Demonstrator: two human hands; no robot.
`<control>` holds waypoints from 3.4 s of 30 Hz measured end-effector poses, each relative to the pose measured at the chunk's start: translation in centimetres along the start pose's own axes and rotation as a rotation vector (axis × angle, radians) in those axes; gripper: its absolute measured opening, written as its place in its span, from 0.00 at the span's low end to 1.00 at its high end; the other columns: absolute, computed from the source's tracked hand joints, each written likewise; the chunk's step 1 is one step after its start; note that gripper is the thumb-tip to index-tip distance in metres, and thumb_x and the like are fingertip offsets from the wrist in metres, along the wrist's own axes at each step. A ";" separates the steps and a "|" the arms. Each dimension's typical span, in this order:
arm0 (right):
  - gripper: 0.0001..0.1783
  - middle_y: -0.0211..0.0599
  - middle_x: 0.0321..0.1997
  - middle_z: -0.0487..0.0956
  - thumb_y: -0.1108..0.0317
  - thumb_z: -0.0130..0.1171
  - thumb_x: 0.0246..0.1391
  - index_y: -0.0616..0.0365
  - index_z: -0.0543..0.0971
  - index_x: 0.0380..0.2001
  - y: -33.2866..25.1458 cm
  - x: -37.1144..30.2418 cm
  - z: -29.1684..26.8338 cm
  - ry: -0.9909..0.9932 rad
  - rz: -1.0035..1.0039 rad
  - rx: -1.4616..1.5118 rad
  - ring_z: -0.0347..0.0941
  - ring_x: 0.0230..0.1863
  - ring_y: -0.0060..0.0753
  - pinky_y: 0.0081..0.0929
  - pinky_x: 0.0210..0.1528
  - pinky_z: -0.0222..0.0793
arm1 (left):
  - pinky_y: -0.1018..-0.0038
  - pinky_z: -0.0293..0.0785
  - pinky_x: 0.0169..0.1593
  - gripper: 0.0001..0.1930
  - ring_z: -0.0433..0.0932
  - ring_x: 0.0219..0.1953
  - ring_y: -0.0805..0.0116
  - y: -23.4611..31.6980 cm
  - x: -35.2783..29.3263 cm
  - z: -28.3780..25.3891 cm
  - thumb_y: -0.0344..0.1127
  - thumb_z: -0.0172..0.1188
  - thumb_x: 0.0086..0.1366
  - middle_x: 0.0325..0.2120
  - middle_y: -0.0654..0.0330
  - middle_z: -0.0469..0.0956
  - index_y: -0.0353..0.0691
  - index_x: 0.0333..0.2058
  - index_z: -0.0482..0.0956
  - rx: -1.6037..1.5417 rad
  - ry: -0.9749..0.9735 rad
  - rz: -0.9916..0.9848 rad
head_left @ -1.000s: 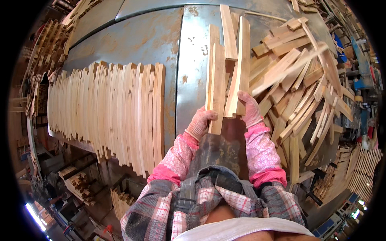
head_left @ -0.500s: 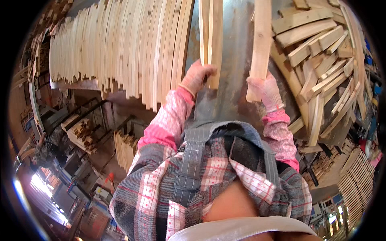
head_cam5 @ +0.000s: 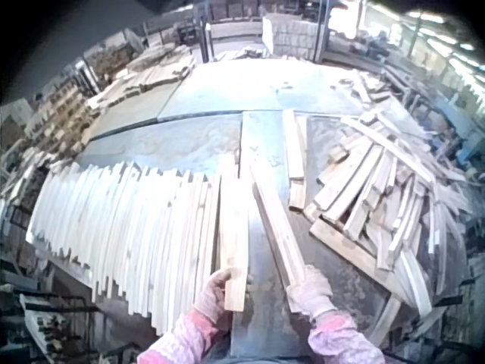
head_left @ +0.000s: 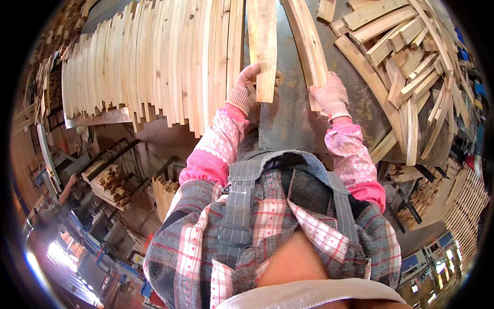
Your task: The person picks up wooden planks from a disorganized pile on a metal table and arranges them into a neat, vertical stack. The task involves repetitive handling of individual pieces to create an organized assembly.
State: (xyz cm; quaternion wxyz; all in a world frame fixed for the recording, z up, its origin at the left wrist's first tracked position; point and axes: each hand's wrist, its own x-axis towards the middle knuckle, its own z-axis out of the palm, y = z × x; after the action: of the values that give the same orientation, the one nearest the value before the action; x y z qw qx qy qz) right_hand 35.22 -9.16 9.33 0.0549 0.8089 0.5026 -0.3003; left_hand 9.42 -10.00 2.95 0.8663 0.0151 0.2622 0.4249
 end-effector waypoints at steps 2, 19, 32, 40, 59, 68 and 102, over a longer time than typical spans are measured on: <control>0.44 0.52 0.59 0.79 0.50 0.73 0.47 0.58 0.70 0.64 0.5 0.2 -0.2 -0.028 -0.016 0.014 0.76 0.62 0.50 0.41 0.63 0.72 | 0.60 0.84 0.48 0.29 0.83 0.45 0.53 0.9 -0.1 1.2 0.45 0.63 0.67 0.46 0.45 0.81 0.31 0.59 0.73 -0.061 -0.129 -0.089; 0.26 0.50 0.44 0.82 0.56 0.63 0.64 0.65 0.74 0.57 5.4 -3.1 2.7 -0.645 0.058 1.635 0.81 0.37 0.40 0.33 0.36 0.80 | 0.51 0.73 0.59 0.38 0.75 0.57 0.37 -0.1 -10.2 1.9 0.46 0.65 0.63 0.54 0.36 0.74 0.33 0.66 0.64 2.034 0.711 0.121; 0.22 0.39 0.37 0.84 0.52 0.53 0.70 0.62 0.81 0.44 7.9 -4.2 4.7 -0.386 -0.408 1.204 0.75 0.26 0.26 0.27 0.28 0.72 | 0.52 0.63 0.66 0.33 0.66 0.64 0.44 1.4 -5.7 4.5 0.41 0.66 0.58 0.60 0.49 0.69 0.39 0.62 0.71 2.410 0.486 0.384; 0.16 0.29 0.24 0.79 0.57 0.59 0.64 0.60 0.83 0.32 13.3 6.1 -13.6 0.857 -0.620 -0.464 0.75 0.24 0.33 0.34 0.28 0.72 | 0.53 0.61 0.67 0.34 0.64 0.65 0.45 3.8 -0.2 4.9 0.40 0.69 0.56 0.60 0.48 0.68 0.39 0.62 0.71 2.272 0.568 0.623; 0.56 0.63 0.65 0.71 0.43 0.70 0.50 0.65 0.54 0.70 -13.8 29.5 -14.7 0.225 -0.094 -0.046 0.71 0.67 0.55 0.45 0.64 0.71 | 0.50 0.53 0.72 0.50 0.55 0.71 0.39 -6.6 17.5 15.8 0.46 0.65 0.56 0.69 0.37 0.55 0.26 0.71 0.51 2.226 0.748 0.079; 0.58 0.67 0.64 0.71 0.56 0.72 0.48 0.65 0.46 0.71 -11.8 28.0 -12.1 0.207 -0.067 0.035 0.73 0.63 0.62 0.50 0.64 0.71 | 0.56 0.57 0.71 0.44 0.58 0.70 0.42 -0.5 11.8 13.5 0.34 0.62 0.53 0.64 0.42 0.61 0.31 0.69 0.56 2.063 0.692 0.211; 0.29 0.55 0.41 0.85 0.49 0.59 0.53 0.64 0.83 0.46 -5.3 3.7 -6.4 -0.265 -0.740 -0.104 0.83 0.46 0.55 0.45 0.52 0.78 | 0.56 0.46 0.77 0.44 0.52 0.74 0.41 0.0 4.3 6.6 0.44 0.68 0.57 0.71 0.41 0.58 0.31 0.68 0.62 2.247 0.621 0.513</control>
State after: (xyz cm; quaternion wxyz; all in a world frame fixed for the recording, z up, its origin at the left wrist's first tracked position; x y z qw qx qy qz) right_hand 34.65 -1.19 13.67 0.0483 0.5233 0.7633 -0.3758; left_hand 14.69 -5.52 6.72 0.1578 0.7132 0.6751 0.1038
